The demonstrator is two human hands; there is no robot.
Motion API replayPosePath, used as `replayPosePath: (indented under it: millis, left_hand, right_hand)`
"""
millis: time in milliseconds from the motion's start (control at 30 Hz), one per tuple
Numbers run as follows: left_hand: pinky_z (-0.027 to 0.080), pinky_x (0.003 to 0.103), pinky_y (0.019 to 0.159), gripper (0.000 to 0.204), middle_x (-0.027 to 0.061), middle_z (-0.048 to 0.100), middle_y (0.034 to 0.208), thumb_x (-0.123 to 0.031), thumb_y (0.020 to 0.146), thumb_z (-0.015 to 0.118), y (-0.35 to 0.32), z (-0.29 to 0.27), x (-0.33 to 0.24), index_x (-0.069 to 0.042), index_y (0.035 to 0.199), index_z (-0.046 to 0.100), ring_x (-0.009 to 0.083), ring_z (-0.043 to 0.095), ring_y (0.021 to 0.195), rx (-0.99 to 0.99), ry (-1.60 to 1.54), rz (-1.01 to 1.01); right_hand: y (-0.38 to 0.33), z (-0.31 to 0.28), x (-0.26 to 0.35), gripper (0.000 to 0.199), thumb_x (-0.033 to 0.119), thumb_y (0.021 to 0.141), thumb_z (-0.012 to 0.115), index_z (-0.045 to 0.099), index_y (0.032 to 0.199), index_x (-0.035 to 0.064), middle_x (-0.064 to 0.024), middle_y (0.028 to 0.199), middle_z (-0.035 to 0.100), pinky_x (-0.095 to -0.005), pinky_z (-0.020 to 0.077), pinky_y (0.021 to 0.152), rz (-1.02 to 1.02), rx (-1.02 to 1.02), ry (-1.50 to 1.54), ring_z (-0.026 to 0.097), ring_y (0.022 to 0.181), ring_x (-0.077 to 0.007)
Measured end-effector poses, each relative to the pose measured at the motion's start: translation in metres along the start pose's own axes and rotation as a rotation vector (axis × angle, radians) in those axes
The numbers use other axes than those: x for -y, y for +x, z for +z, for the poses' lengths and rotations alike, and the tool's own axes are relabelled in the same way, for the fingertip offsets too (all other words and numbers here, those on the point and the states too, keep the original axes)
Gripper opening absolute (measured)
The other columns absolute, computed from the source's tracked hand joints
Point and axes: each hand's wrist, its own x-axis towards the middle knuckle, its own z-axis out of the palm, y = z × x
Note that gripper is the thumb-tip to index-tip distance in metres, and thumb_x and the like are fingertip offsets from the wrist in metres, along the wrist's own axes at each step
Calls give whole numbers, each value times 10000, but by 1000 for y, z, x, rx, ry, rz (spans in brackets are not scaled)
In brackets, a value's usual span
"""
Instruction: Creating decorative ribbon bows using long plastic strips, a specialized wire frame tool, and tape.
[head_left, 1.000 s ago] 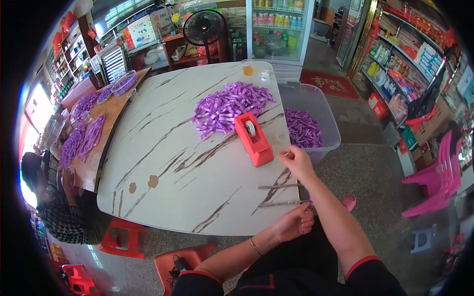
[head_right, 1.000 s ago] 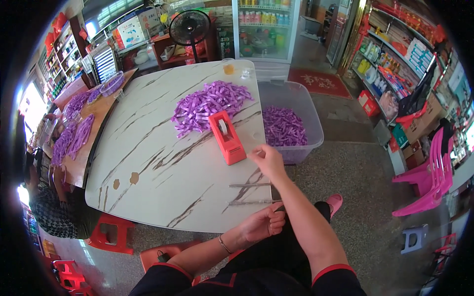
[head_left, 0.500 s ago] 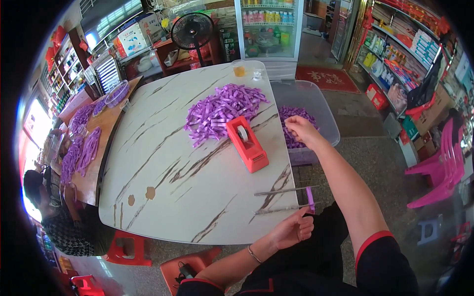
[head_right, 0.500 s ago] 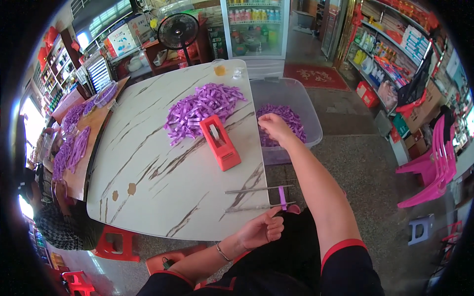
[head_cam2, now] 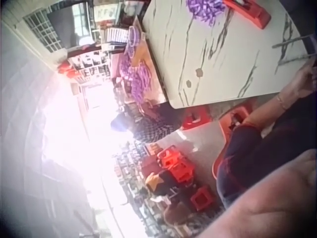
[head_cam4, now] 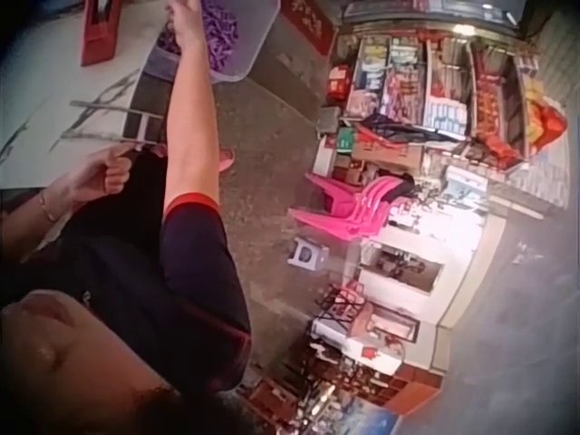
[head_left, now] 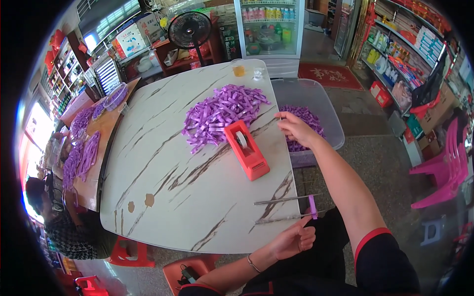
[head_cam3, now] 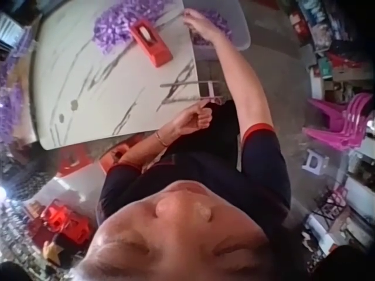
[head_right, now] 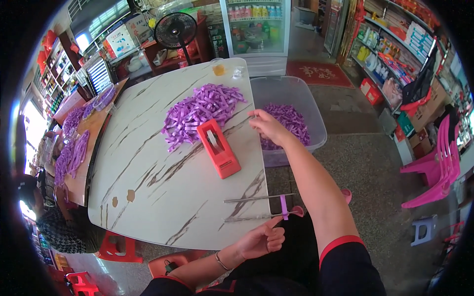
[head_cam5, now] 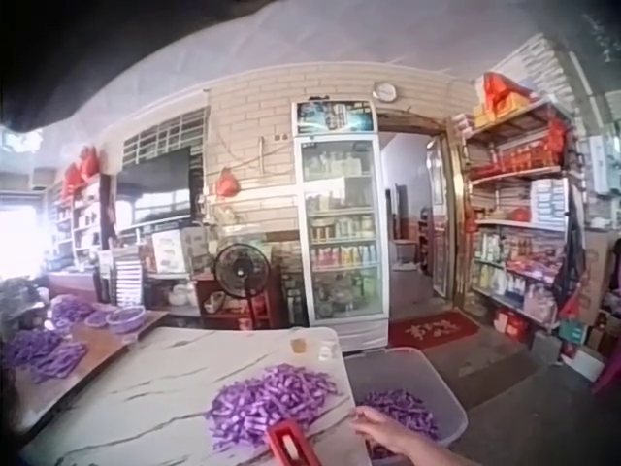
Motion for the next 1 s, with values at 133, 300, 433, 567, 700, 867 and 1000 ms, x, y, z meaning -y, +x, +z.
replayPosePath:
  millis: [133,300,433,567,700,867,1000]
  left_hand:
    - [289,215,532,376,-13,309,660,-13,781,423,4,-2,1,-167,1123,448,98,331,596,15,-4,-19]
    - [289,216,532,403,-12,308,655,-9,782,419,2,1,-1,-175,1148,446,98,331,595,-21,-11,-16]
    - [287,217,534,415,-12,303,650,-4,783,418,1,3,-1,-179,1159,447,97,327,595,-42,11,-15]
    - [323,222,574,570,-10,318,683,-32,799,442,1,-5,-1,-163,1306,215,109,360,623,45,21,-24]
    - [305,219,557,463,-11,312,670,-15,787,426,5,3,-1,-169,1214,339,104,346,615,3,6,-38]
    - [282,218,540,368,-10,309,663,-4,769,421,0,0,-2,-171,1096,453,103,332,613,-11,-5,-8]
    - [276,221,538,365,-9,309,669,-10,763,430,4,2,0,-170,1091,448,105,328,612,-23,11,-18]
  right_hand:
    - [11,-15,-25,406,150,805,613,459,1160,28,-30,822,582,-247,426,622,-85,-38,-352,540,716,-105]
    - [11,-5,-27,429,161,771,647,478,1140,19,-74,809,612,-278,448,657,-152,-149,-465,587,737,-158]
    - [9,-6,-19,415,178,784,665,473,1117,21,-88,834,611,-278,444,670,-125,-220,-682,582,762,-144]
    - [10,-10,-26,452,233,749,704,497,1090,21,-102,840,616,-298,452,682,-102,-281,-808,590,765,-164]
    - [15,-31,-45,433,297,737,717,542,1036,37,-77,828,609,-300,447,656,-92,-349,-771,575,741,-163]
    - [10,-17,-51,319,406,789,647,630,900,108,24,705,582,-222,254,374,294,-171,-153,378,473,-59]
    - [9,-23,-81,344,430,792,648,633,911,107,30,707,600,-218,321,397,337,-135,239,479,509,-87]
